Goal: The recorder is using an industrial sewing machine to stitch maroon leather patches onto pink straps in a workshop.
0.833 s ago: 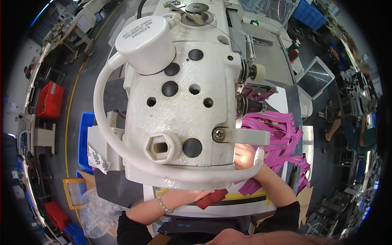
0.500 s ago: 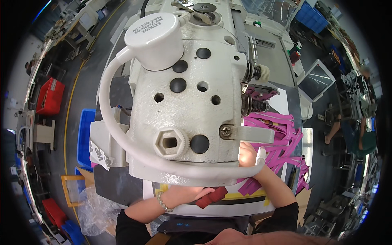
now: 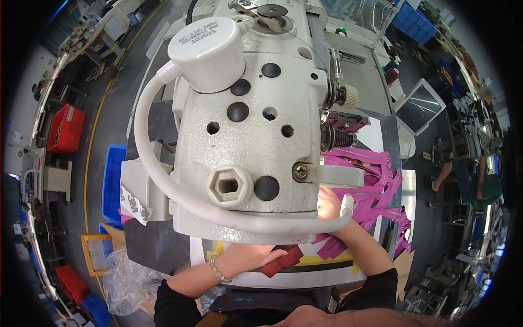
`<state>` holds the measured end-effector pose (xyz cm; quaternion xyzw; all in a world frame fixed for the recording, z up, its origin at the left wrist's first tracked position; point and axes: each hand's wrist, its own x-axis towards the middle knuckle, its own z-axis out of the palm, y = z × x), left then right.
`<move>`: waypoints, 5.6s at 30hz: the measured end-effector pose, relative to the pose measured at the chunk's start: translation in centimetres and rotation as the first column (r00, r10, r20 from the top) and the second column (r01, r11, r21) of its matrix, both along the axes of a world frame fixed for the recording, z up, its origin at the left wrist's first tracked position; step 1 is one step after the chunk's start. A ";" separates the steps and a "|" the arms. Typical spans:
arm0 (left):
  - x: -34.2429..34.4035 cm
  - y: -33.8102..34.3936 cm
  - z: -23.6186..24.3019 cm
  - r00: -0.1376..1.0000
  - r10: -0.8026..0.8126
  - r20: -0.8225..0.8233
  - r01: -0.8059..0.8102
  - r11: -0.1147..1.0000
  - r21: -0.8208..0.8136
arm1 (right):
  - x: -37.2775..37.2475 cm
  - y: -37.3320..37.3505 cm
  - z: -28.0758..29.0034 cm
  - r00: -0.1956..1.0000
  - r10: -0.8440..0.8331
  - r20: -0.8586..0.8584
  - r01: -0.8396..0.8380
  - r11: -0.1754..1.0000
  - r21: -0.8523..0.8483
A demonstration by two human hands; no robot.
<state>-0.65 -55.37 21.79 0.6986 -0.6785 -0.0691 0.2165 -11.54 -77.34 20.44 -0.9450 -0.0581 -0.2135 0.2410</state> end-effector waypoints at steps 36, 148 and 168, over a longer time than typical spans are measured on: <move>-0.3 -0.2 0.0 0.998 0.024 -0.065 -0.026 1.000 -0.018 | -0.4 0.8 -0.9 1.000 0.017 -0.011 -0.018 0.990 -0.141; 5.2 -1.1 -1.2 0.961 0.063 0.268 -0.033 0.993 -0.117 | 0.7 6.5 1.5 0.977 -0.211 -0.024 0.203 0.961 -0.189; 4.5 -0.2 -1.6 0.943 0.226 0.244 -0.177 0.962 -0.208 | 1.0 8.9 0.0 0.929 -0.369 0.038 0.363 0.884 -0.293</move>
